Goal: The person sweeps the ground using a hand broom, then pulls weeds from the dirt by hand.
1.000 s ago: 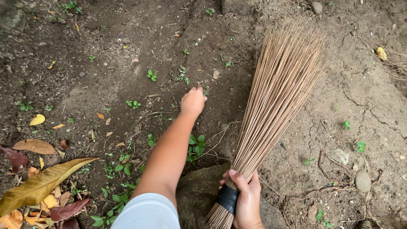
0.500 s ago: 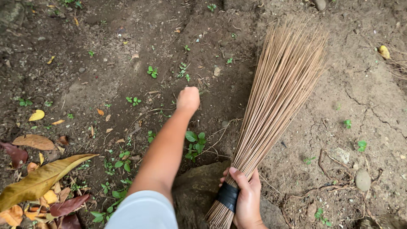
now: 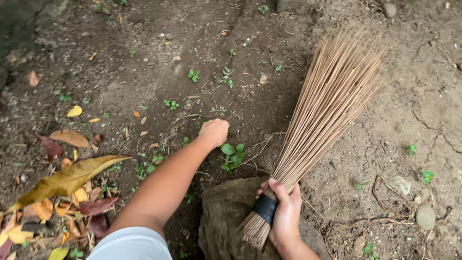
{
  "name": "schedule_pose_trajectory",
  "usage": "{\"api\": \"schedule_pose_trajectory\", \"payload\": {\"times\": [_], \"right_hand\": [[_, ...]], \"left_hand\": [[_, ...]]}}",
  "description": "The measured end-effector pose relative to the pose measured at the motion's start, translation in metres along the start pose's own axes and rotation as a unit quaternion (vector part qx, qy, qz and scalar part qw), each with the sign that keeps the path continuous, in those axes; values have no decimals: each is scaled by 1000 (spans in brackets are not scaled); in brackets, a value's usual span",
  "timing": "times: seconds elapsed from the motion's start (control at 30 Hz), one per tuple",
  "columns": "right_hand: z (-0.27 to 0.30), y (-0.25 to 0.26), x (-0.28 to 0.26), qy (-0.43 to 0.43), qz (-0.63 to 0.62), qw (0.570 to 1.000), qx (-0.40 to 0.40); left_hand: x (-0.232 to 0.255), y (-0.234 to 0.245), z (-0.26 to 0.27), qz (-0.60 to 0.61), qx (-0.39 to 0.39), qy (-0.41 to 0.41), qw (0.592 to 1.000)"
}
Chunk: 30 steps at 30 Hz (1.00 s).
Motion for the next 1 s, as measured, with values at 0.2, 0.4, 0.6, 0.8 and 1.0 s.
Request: {"api": "schedule_pose_trajectory", "payload": {"times": [0.2,0.4,0.6,0.8,1.0], "right_hand": [[0,-2,1,6,-27,999,-21],[1,-5,0,3,-31,999,-34],[1,-4,0,0,-39,999,-32],[1,-5,1,-5,-48,998,-38],[2,-8,-1,-3,-44,998,-51]], "left_hand": [[-20,18,20,-2,39,32,999],[-2,48,47,133,54,21,989],[73,20,64,-19,-149,-26,988],[83,-8,46,-72,-57,-59,994],[75,-6,49,-75,-85,-89,990]]}}
Point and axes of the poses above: each hand's wrist, its own z-axis away from the middle knuckle, its own y-axis out of the back of the hand, x = y × z, the point moved 10 cm from there along -z, towards the middle knuckle, and after that the axes turned 15 degrees about -z, right-handed, at the moved point
